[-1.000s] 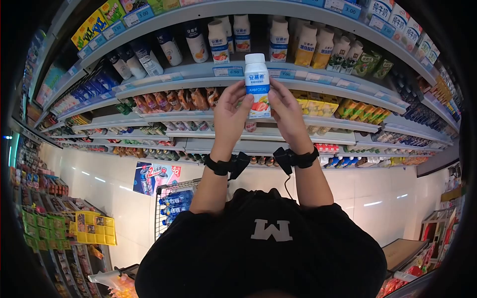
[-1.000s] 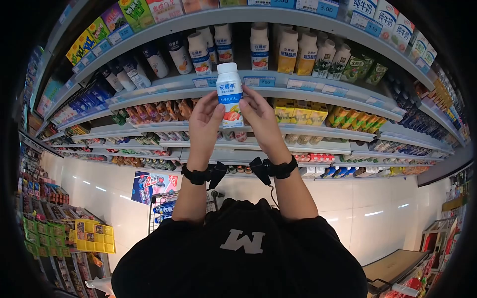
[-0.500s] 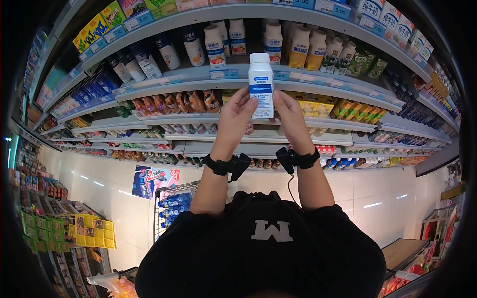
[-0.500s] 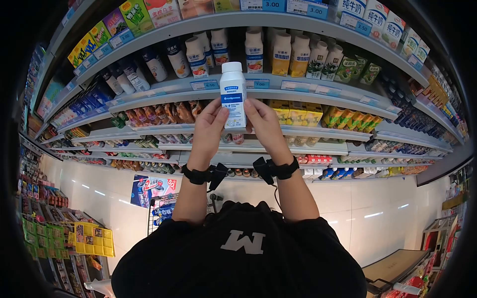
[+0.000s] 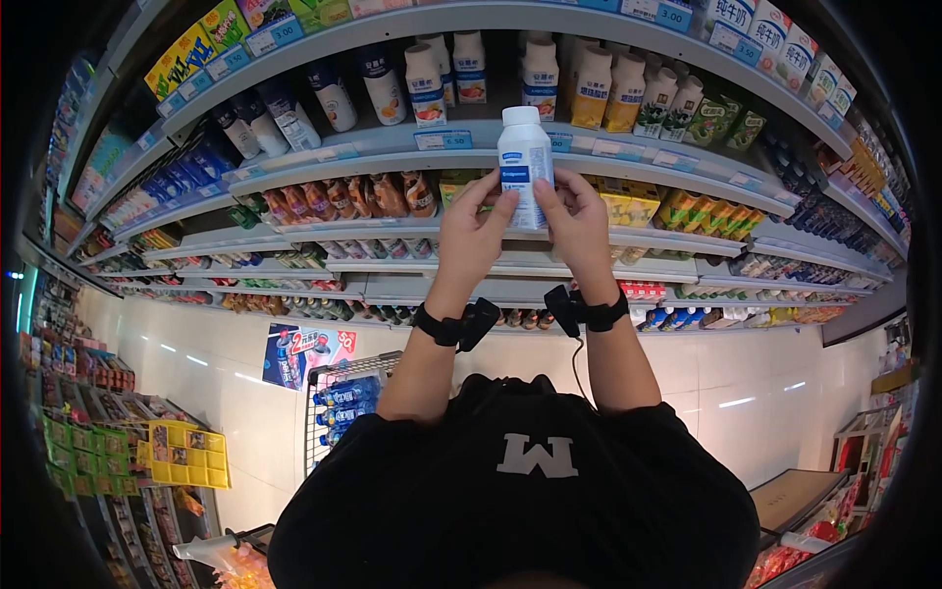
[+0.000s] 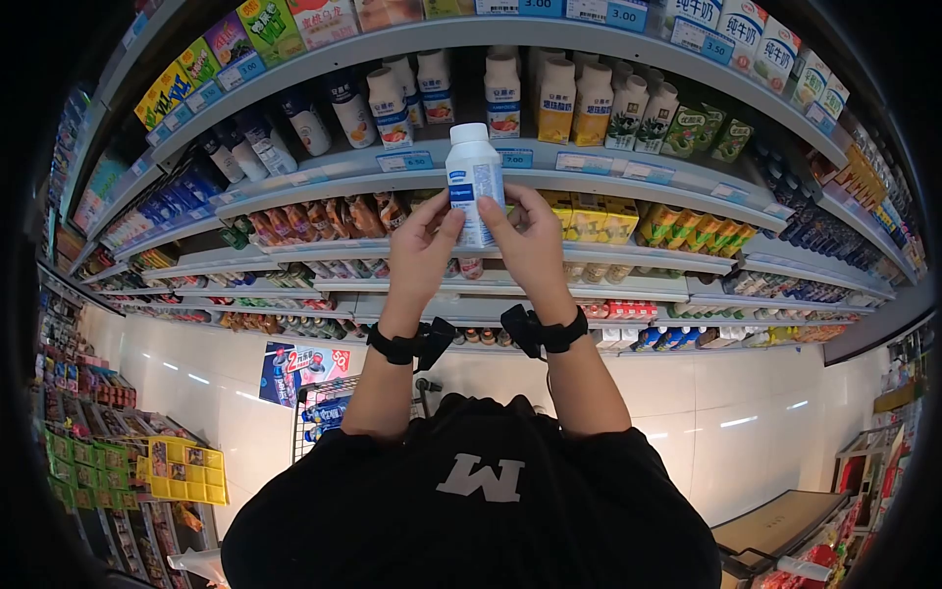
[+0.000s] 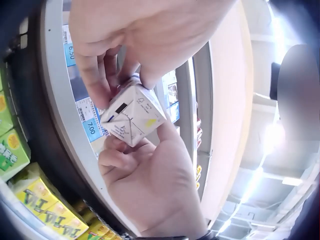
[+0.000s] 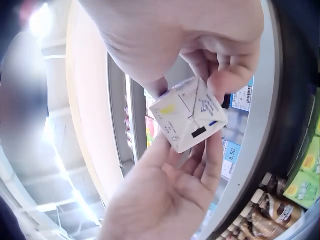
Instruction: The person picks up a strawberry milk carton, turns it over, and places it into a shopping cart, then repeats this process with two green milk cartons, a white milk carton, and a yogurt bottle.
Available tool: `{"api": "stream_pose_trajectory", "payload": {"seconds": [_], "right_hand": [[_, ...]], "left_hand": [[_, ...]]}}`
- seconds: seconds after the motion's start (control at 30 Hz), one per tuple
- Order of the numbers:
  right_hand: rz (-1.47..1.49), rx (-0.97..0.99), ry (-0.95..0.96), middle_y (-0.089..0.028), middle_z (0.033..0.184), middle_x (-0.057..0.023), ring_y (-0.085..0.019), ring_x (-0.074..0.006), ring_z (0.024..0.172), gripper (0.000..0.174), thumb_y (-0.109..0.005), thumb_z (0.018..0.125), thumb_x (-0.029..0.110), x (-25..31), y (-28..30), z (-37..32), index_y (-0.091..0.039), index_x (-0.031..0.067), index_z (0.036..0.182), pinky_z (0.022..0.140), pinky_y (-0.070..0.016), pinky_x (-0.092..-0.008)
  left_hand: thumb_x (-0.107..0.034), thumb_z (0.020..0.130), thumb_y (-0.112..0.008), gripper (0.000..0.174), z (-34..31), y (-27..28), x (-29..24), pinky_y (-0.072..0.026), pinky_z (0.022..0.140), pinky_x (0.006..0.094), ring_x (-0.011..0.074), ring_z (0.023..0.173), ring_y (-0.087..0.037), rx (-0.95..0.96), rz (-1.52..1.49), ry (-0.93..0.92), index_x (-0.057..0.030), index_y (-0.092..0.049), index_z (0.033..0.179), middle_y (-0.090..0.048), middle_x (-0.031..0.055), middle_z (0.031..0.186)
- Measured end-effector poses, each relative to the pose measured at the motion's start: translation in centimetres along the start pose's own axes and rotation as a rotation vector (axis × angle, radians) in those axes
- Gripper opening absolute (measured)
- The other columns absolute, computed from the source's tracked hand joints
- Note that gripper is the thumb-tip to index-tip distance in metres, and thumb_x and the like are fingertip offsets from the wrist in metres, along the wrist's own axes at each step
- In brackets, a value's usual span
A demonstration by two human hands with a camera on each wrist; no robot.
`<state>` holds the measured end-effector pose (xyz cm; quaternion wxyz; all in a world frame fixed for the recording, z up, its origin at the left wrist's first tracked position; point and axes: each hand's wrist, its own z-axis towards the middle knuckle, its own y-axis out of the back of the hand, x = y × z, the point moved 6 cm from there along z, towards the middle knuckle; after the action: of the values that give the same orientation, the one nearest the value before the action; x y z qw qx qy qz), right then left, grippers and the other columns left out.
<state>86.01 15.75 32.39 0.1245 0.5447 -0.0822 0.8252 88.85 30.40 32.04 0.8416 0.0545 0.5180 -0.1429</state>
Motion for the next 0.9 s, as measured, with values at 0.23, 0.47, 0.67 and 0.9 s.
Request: {"api": "stream_pose_trajectory", "payload": {"seconds": [0.23,0.47,0.67,0.9], "right_hand": [[0.352,0.095,-0.162,-0.061,0.107,-0.0129,-0.05,-0.0047,0.052,0.044,-0.066,0.088,0.024,0.9,-1.0,-0.6,-0.053,-0.0037,0.121,0.04,-0.0414,-0.0185],[0.329,0.12,-0.135,-0.06,0.111,-0.0156,-0.054,-0.0046,0.054,0.048,-0.065,0.089,0.019,1.3,-1.0,-0.7,-0.048,-0.004,0.127,0.034,-0.038,-0.0172],[0.381,0.11,-0.136,-0.06,0.11,-0.0156,-0.054,-0.0044,0.054,0.048,-0.066,0.088,0.017,1.2,-1.1,-0.6,-0.048,-0.0053,0.126,0.034,-0.0372,-0.0167],[0.36,0.087,-0.104,-0.059,0.109,-0.0142,-0.053,-0.0043,0.052,0.047,-0.065,0.089,0.019,1.3,-0.7,-0.3,-0.048,-0.0023,0.128,0.034,-0.0376,-0.0173]], "left_hand": [[-0.025,0.089,-0.066,0.059,-0.4,0.4,0.8,-0.0349,0.041,0.0171,0.0015,0.061,-0.049,-0.003,-0.27,0.248,0.0036,-0.042,0.134,-0.062,0.008,0.103],[-0.03,0.089,-0.066,0.064,-0.6,0.5,1.3,-0.0312,0.041,0.0163,0.0006,0.055,-0.043,0.018,-0.254,0.202,0.0032,-0.04,0.137,-0.063,0.0084,0.103],[-0.032,0.088,-0.066,0.064,-0.4,0.6,1.5,-0.0316,0.041,0.0167,0.001,0.054,-0.043,0.031,-0.264,0.219,0.0036,-0.041,0.135,-0.063,0.0082,0.102],[-0.031,0.093,-0.06,0.05,-0.2,0.7,1.2,-0.0338,0.041,0.0174,0.0024,0.053,-0.045,-0.007,-0.302,0.214,0.0017,-0.048,0.129,-0.062,0.005,0.094]]}}
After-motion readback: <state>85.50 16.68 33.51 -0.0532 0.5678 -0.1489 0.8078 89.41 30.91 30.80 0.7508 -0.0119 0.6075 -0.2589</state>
